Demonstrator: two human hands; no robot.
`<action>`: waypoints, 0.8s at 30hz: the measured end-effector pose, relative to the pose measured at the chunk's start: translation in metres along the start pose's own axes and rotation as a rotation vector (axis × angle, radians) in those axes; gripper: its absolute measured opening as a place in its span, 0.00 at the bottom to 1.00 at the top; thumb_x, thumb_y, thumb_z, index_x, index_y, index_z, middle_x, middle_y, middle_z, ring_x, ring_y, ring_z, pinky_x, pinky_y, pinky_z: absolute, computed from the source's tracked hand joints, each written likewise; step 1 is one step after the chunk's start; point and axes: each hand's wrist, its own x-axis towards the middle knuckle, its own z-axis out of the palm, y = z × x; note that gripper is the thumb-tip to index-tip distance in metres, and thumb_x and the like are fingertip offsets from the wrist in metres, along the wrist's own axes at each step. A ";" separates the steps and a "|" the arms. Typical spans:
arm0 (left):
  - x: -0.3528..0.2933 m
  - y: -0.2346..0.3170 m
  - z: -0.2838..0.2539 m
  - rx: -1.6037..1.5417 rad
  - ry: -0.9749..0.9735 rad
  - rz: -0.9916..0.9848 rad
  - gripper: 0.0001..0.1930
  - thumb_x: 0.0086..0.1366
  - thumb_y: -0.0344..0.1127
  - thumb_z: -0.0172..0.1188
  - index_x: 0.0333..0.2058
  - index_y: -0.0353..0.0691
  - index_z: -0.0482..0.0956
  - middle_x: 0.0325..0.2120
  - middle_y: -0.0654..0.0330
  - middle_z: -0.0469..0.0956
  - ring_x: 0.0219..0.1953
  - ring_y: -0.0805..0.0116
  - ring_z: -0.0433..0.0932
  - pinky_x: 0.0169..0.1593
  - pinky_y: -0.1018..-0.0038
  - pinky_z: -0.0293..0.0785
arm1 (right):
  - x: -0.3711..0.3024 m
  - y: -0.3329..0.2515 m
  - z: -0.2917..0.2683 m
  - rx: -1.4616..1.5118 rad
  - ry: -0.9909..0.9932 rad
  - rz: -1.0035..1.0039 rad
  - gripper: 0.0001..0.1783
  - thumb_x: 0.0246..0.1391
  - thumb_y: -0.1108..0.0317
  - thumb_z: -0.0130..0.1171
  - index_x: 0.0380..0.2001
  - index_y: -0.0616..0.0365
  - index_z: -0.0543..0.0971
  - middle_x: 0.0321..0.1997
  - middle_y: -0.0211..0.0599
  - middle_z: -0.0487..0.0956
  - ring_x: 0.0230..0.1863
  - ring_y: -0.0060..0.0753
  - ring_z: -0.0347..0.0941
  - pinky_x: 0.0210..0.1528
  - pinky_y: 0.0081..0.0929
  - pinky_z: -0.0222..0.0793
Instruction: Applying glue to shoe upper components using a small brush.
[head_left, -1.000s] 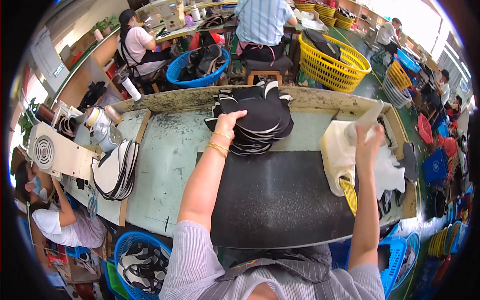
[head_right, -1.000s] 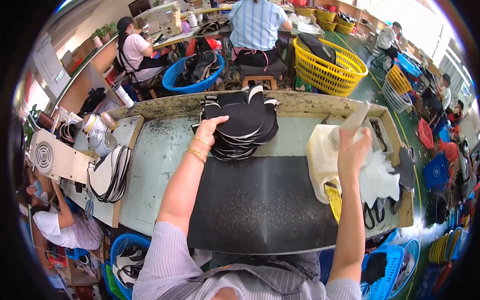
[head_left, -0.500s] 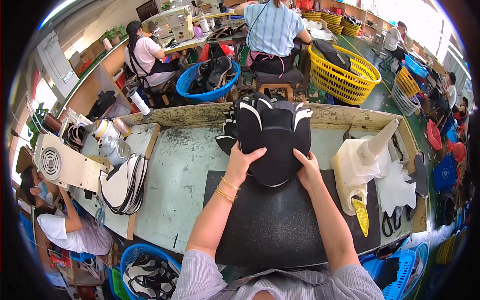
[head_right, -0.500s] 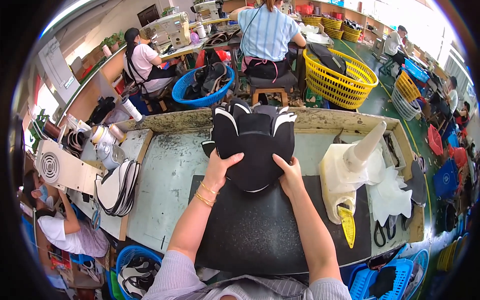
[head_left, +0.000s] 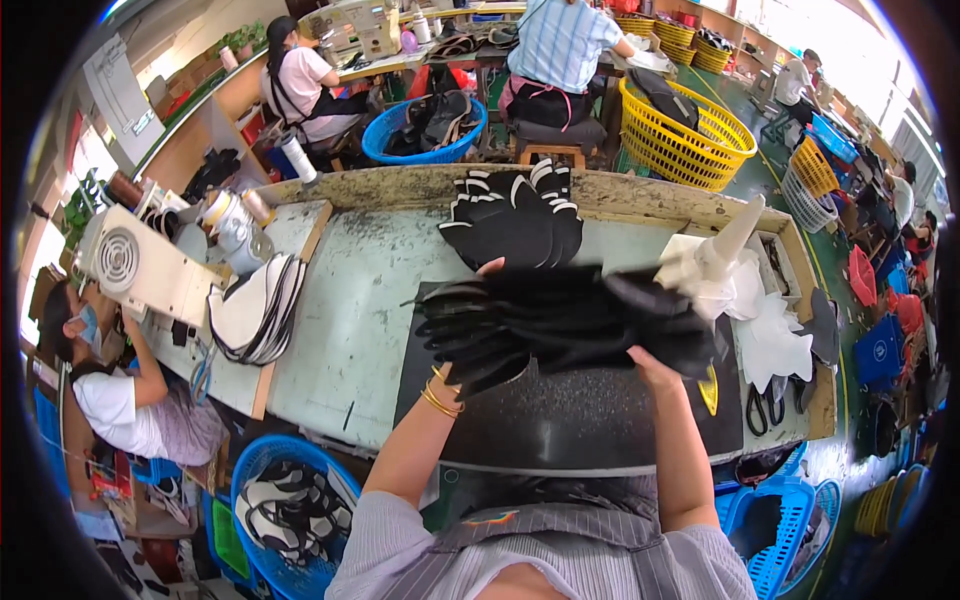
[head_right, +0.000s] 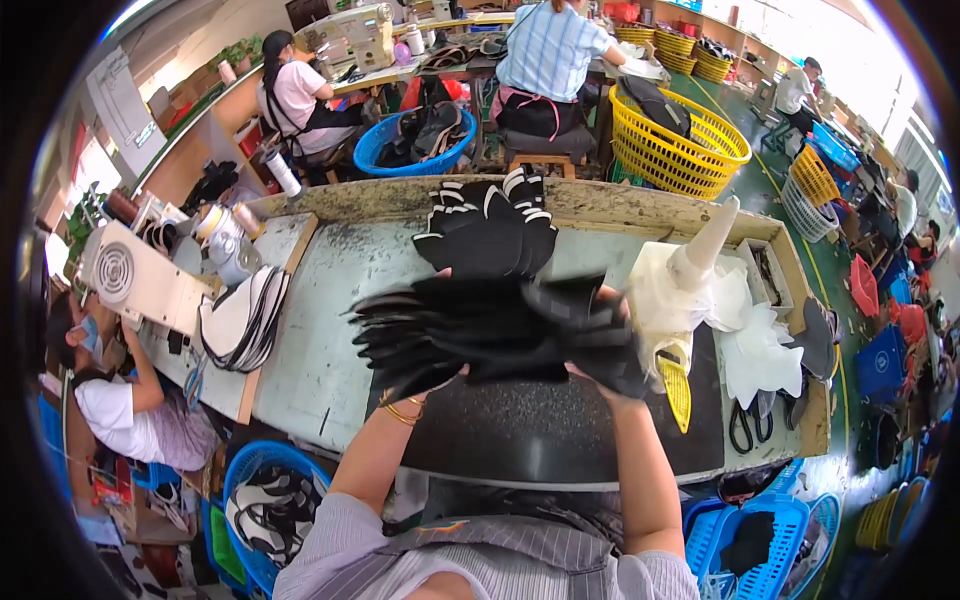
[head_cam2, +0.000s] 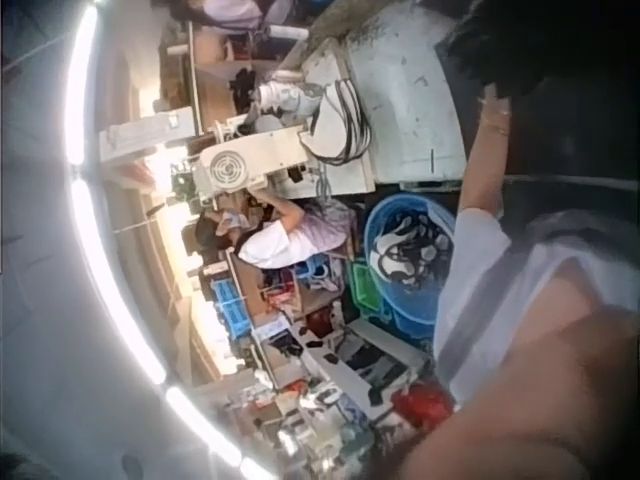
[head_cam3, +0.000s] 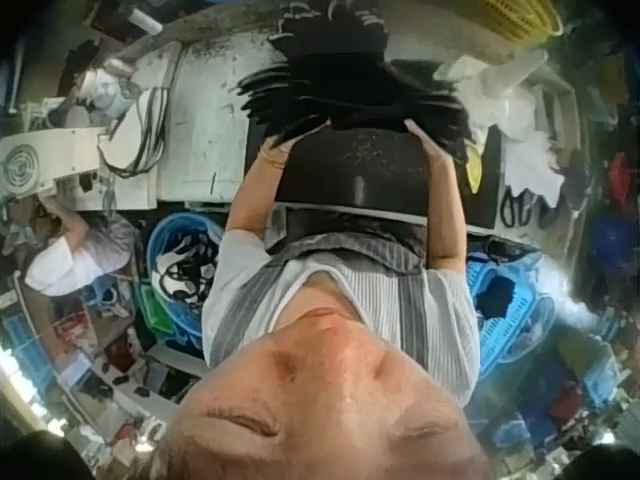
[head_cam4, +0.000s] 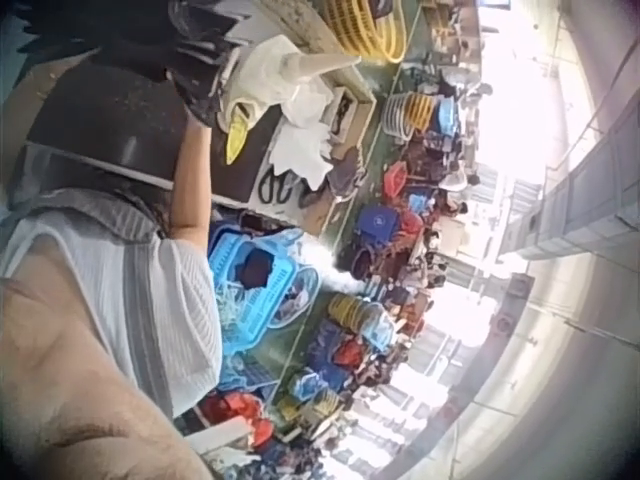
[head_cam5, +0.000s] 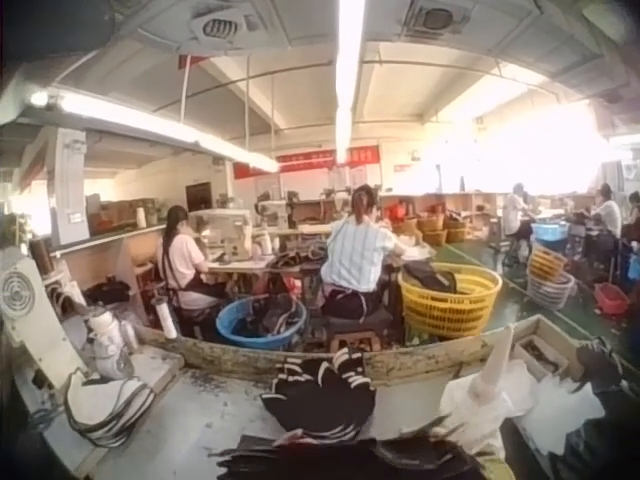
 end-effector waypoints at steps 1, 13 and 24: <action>0.000 -0.008 0.003 0.351 0.115 0.169 0.25 0.69 0.42 0.47 0.61 0.40 0.56 0.51 0.51 0.70 0.52 0.61 0.71 0.59 0.68 0.65 | 0.003 -0.001 0.021 -0.053 -0.014 -0.125 0.41 0.36 0.77 0.68 0.56 0.58 0.61 0.48 0.42 0.73 0.50 0.34 0.71 0.54 0.31 0.67; -0.073 -0.044 0.069 1.358 0.811 0.056 0.28 0.38 0.34 0.77 0.41 0.40 0.77 0.43 0.61 0.74 0.46 0.68 0.71 0.51 0.69 0.68 | -0.066 -0.022 0.068 0.324 0.273 0.090 0.29 0.41 0.76 0.66 0.49 0.58 0.69 0.44 0.30 0.73 0.47 0.28 0.68 0.53 0.26 0.63; -0.005 0.017 0.060 1.267 0.250 -1.024 0.23 0.47 0.35 0.71 0.41 0.31 0.78 0.34 0.58 0.80 0.37 0.70 0.78 0.42 0.74 0.75 | -0.115 -0.125 -0.092 -1.403 0.060 -0.342 0.35 0.29 0.58 0.73 0.46 0.57 0.76 0.41 0.38 0.76 0.40 0.41 0.71 0.43 0.34 0.70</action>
